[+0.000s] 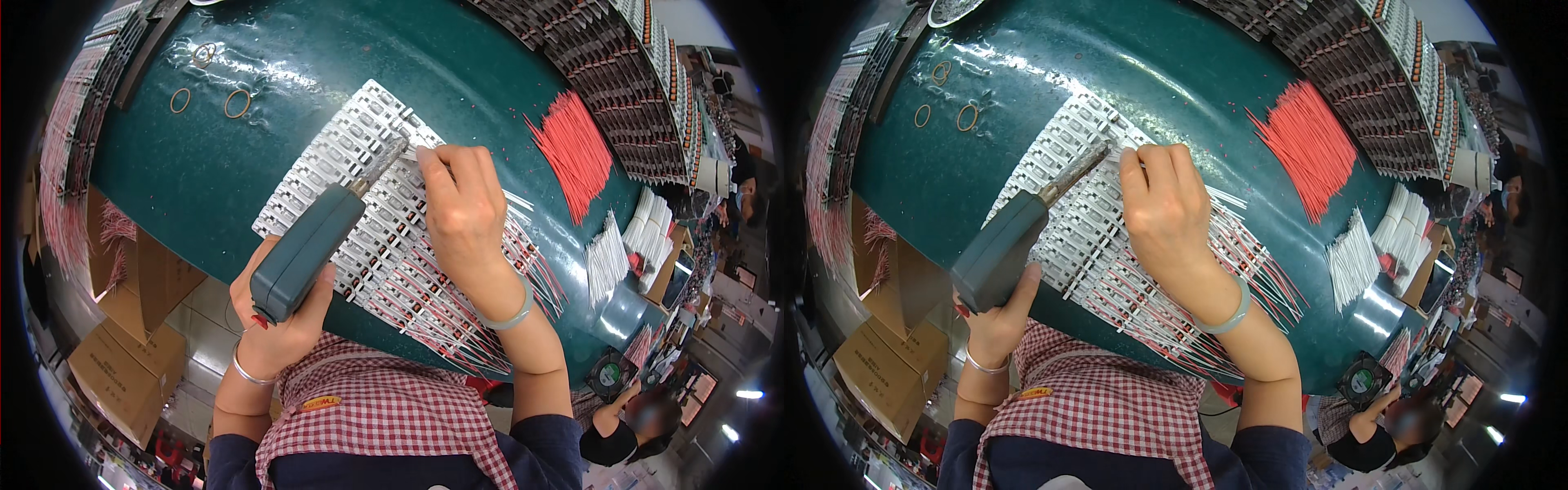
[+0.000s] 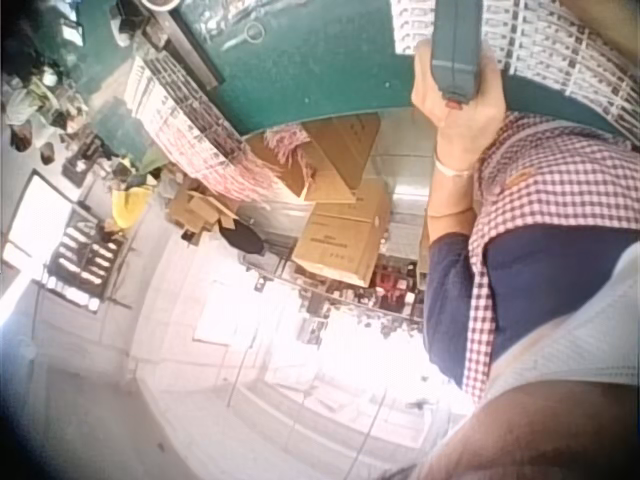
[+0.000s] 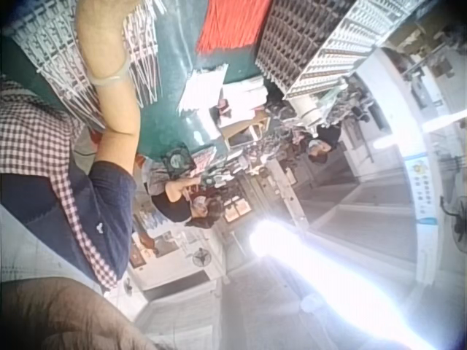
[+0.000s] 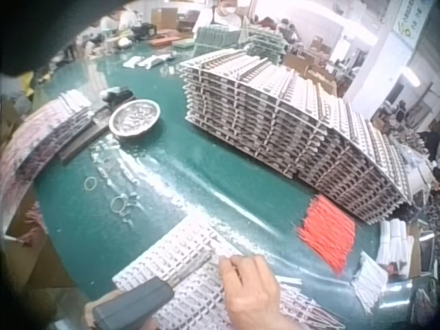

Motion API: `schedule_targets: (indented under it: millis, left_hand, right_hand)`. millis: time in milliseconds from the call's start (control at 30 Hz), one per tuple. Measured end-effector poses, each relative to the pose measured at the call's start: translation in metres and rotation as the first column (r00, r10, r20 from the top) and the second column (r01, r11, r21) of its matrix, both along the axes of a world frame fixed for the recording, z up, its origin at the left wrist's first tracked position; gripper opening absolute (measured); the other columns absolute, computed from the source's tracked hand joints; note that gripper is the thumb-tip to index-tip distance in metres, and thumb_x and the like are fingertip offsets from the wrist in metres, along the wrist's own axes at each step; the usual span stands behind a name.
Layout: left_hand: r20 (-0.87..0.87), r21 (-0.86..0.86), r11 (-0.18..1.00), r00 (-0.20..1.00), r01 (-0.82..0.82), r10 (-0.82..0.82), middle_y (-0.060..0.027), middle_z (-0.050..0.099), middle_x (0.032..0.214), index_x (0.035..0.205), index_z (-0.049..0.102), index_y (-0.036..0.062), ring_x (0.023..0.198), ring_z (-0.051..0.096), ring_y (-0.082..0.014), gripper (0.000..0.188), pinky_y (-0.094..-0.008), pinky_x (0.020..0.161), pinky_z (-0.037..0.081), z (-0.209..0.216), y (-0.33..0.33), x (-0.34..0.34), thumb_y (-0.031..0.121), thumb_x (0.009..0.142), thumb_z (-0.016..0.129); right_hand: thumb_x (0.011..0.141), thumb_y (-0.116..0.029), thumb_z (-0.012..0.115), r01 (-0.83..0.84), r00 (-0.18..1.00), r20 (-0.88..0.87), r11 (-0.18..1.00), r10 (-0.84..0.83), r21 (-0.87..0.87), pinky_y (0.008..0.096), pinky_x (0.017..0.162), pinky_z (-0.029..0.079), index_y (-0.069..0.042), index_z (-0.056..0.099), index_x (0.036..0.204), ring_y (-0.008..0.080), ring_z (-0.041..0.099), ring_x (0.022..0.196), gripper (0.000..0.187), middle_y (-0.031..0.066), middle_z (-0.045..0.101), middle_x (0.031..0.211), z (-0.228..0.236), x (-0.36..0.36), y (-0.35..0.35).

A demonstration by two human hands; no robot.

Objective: The person places wire sleeves onto the wire ends of circuit board strips and applies heat to the connections using a handheld heating tool.

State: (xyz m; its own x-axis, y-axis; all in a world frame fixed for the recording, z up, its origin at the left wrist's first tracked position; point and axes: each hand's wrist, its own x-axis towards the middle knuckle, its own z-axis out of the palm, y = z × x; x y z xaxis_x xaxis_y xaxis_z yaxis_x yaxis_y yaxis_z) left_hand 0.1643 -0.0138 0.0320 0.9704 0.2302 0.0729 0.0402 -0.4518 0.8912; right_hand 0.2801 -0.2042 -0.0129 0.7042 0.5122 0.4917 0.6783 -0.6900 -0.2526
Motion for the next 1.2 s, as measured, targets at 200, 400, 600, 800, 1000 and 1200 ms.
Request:
schedule_targets:
  millis: [200, 400, 600, 800, 1000, 1200]
  left_hand:
    - [0.006, 0.086, 0.996, 0.999, 0.032, -0.033, -0.011, 0.067, 0.087, 0.097, 0.069, -0.0048, 0.07, 0.065, -0.0188, 0.022, -0.0267, 0.067, 0.051, -0.001, 0.004, -0.004, -0.002, 0.076, 0.074]
    - [-0.075, -0.016, 0.995, 0.992, -0.1, 0.099, -0.0142, 0.072, 0.094, 0.099, 0.071, -0.0037, 0.08, 0.071, -0.0219, 0.026, -0.0291, 0.073, 0.055, -0.011, 0.007, -0.027, 0.004, 0.076, 0.078]
    - [-0.074, -0.003, 0.995, 0.992, -0.102, 0.101, -0.0132, 0.073, 0.094, 0.101, 0.071, -0.0034, 0.078, 0.071, -0.0212, 0.026, -0.0295, 0.072, 0.055, -0.008, 0.006, -0.027, 0.004, 0.076, 0.078]
    - [-0.081, -0.046, 0.993, 0.991, -0.113, 0.109, -0.0131, 0.071, 0.09, 0.099, 0.071, -0.0028, 0.075, 0.07, -0.0219, 0.023, -0.0283, 0.071, 0.055, -0.01, 0.006, -0.029, 0.001, 0.077, 0.076]
    - [0.035, 0.029, 1.0, 0.999, -0.002, 0.001, -0.0116, 0.067, 0.084, 0.095, 0.069, -0.0048, 0.071, 0.066, -0.0207, 0.021, -0.0274, 0.066, 0.052, -0.007, 0.007, -0.02, -0.004, 0.074, 0.073]
    - [0.054, 0.012, 1.0, 0.998, 0.011, -0.012, -0.0106, 0.063, 0.085, 0.093, 0.068, -0.005, 0.067, 0.061, -0.0194, 0.02, -0.0273, 0.062, 0.049, -0.007, 0.005, -0.016, -0.006, 0.073, 0.072]
  right_hand:
    - [0.067, 0.001, 0.064, 0.005, 1.0, 0.012, 1.0, -0.005, -0.001, 0.0353, 0.066, 0.051, 0.007, 0.065, 0.098, 0.0272, 0.057, 0.082, 0.031, 0.0134, 0.059, 0.089, -0.001, 0.0, 0.001]
    - [0.067, 0.001, 0.064, 0.017, 1.0, 0.02, 1.0, -0.017, 0.0, 0.0347, 0.065, 0.051, 0.007, 0.066, 0.097, 0.0267, 0.057, 0.081, 0.03, 0.0128, 0.058, 0.088, -0.001, 0.0, 0.001]
    - [0.069, 0.011, 0.069, 0.058, 0.998, -0.013, 0.998, -0.057, 0.041, 0.0361, 0.067, 0.051, 0.003, 0.069, 0.098, 0.0262, 0.059, 0.079, 0.03, 0.0111, 0.063, 0.089, -0.001, -0.002, 0.003]
    - [0.068, 0.011, 0.071, 0.027, 1.0, -0.017, 0.996, -0.026, 0.089, 0.0354, 0.065, 0.051, 0.003, 0.069, 0.098, 0.0256, 0.06, 0.078, 0.031, 0.0105, 0.064, 0.087, 0.003, -0.012, 0.005]
    - [0.066, 0.002, 0.066, -0.013, 1.0, 0.022, 0.998, 0.012, 0.055, 0.034, 0.063, 0.051, 0.008, 0.067, 0.099, 0.0252, 0.058, 0.08, 0.033, 0.0121, 0.061, 0.088, -0.003, -0.011, 0.004]
    - [0.066, 0.002, 0.065, -0.017, 1.0, 0.009, 0.999, 0.016, 0.035, 0.034, 0.063, 0.051, 0.007, 0.067, 0.098, 0.0255, 0.058, 0.08, 0.032, 0.0122, 0.06, 0.088, -0.001, -0.011, 0.005]
